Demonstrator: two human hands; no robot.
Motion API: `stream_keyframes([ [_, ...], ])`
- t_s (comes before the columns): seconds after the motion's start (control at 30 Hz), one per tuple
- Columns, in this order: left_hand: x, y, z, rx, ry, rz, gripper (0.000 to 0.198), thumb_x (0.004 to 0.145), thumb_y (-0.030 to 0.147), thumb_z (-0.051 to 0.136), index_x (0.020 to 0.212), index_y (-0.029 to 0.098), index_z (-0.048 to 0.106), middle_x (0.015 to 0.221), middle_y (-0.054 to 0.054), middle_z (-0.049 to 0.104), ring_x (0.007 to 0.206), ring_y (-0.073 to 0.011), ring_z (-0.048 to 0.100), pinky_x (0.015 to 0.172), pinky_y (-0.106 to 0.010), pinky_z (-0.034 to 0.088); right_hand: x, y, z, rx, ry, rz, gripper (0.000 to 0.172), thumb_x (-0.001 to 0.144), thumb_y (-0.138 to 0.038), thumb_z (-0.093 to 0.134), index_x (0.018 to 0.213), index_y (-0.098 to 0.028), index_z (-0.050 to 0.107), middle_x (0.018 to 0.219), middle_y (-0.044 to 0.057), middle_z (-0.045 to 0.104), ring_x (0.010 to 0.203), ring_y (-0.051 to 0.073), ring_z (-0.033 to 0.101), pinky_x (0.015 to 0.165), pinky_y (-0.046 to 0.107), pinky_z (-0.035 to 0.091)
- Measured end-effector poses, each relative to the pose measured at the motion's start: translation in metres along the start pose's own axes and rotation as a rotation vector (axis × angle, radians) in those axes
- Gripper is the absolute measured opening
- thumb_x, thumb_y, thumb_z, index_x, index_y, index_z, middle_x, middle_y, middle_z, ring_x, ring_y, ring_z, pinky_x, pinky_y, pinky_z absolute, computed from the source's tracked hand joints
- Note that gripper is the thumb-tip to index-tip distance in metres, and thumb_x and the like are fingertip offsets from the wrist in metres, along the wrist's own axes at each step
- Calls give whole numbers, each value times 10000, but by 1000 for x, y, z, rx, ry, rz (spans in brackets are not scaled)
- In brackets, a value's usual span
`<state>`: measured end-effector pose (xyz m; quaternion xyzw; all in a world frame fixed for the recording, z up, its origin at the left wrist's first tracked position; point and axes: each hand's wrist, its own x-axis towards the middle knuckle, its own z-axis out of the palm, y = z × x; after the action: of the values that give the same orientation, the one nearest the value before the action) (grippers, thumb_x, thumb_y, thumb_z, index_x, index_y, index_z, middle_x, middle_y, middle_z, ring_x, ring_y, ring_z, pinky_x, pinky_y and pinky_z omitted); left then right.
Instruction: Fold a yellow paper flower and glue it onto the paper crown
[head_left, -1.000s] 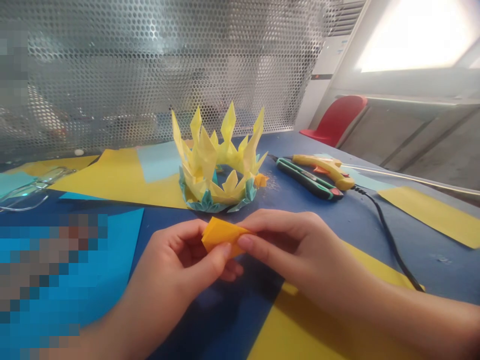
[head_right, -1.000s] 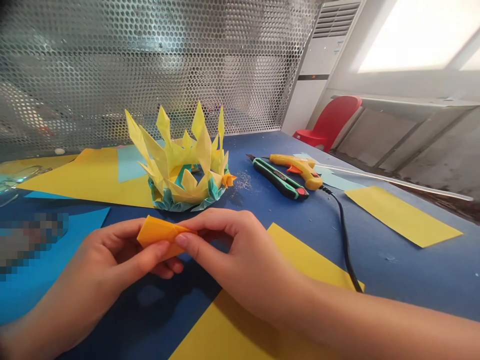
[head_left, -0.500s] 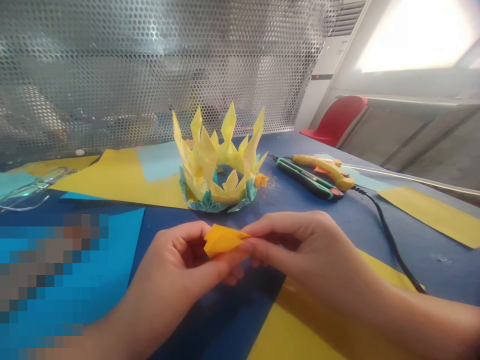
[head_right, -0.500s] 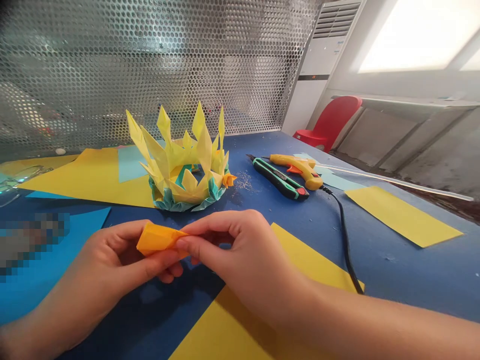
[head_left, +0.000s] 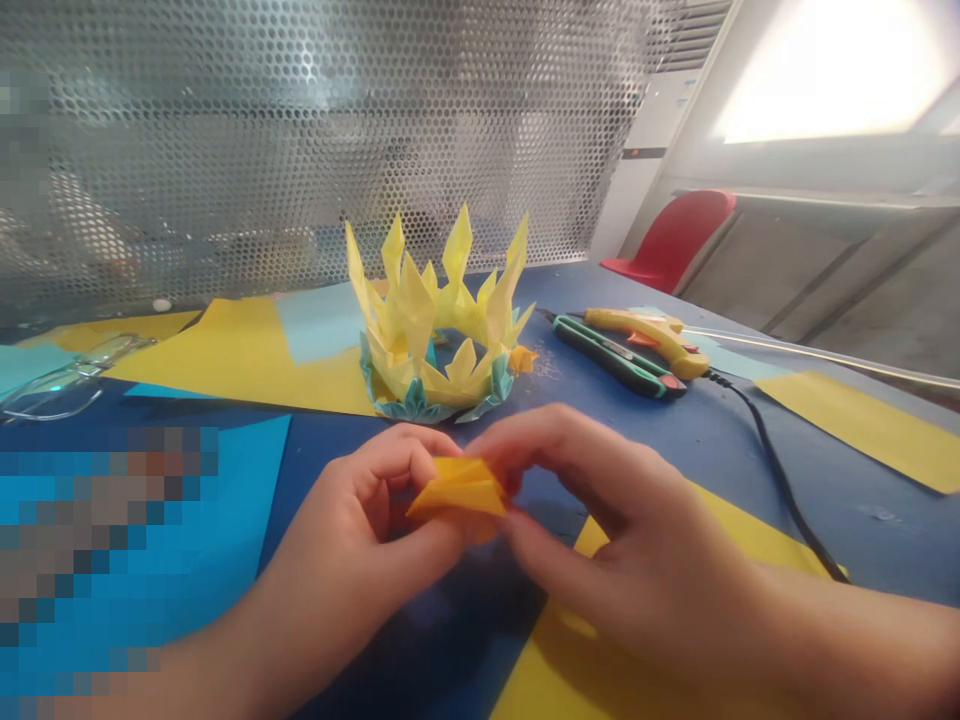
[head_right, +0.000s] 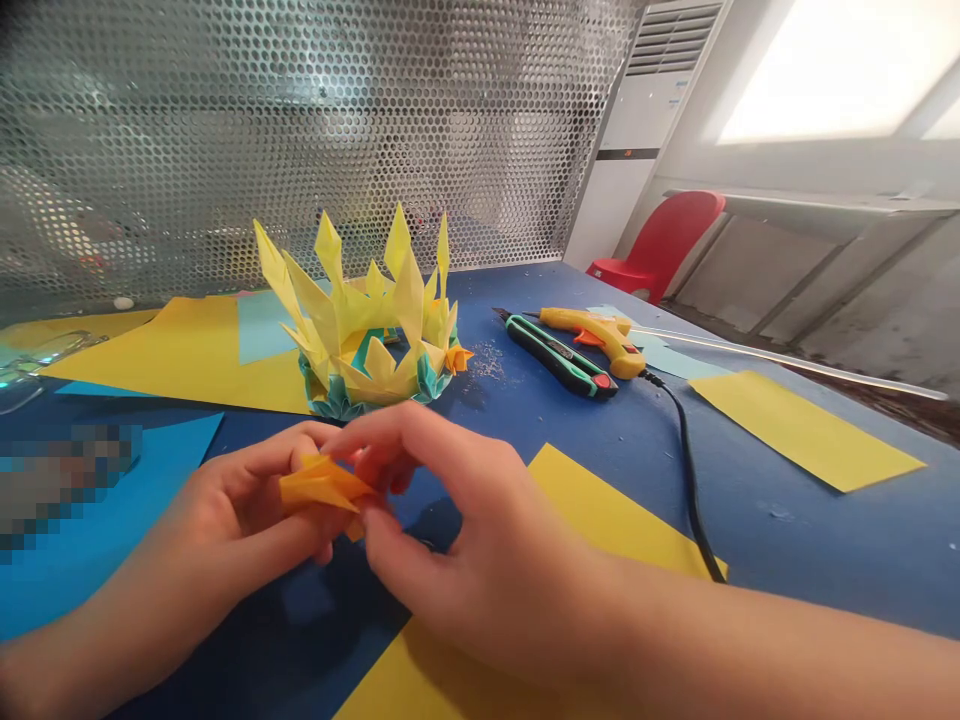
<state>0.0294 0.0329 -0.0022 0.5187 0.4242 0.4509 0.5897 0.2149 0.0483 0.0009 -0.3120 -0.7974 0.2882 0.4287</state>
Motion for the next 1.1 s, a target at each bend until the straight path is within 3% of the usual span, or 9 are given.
stream_keyframes([
  [0.13,0,0,0,-61,22,-15,181,747,243,853,680,208,688,773,63,692,755,-83,636,692,-111,528,-4,2,1,13,-36,32,497,790,-7,559,1198,-288,517,928,-35,702,903,128,695,790,210,580],
  [0.27,1,-2,-1,-66,48,-29,180,741,254,866,859,255,731,905,56,769,857,-110,714,771,-133,571,-2,2,0,49,-38,37,344,821,-21,557,1072,-255,583,991,-22,720,897,127,708,783,209,589],
  [0.4,3,-5,-2,-107,86,-27,353,762,221,854,1064,297,687,911,55,794,856,-119,759,750,-130,593,2,2,-3,2,-12,-12,261,851,-27,559,1004,-225,636,901,-11,707,765,109,679,652,194,575],
  [0.57,1,-6,-2,-103,91,-9,285,759,232,854,1002,279,714,794,61,788,766,-111,766,705,-123,605,7,6,-6,-65,-8,-71,190,847,-32,620,876,-182,733,951,30,647,794,92,664,712,172,573],
  [0.73,2,-4,0,-51,113,9,210,768,224,840,947,318,784,910,65,824,837,-115,777,713,-95,600,8,8,-7,-100,45,-33,122,855,-95,700,834,-184,780,997,38,672,927,104,682,868,169,540],
  [0.93,1,-3,0,34,153,45,198,749,204,836,889,344,826,926,82,842,818,-125,798,665,-60,589,10,7,-7,69,49,122,74,817,-151,755,766,-197,726,810,-6,715,766,125,667,709,222,542],
  [1.1,1,-2,0,50,144,63,209,783,198,795,884,378,829,929,105,836,825,-110,798,709,-49,573,11,6,-5,197,54,323,149,782,-300,801,733,-202,700,772,3,717,747,160,648,674,273,530],
])
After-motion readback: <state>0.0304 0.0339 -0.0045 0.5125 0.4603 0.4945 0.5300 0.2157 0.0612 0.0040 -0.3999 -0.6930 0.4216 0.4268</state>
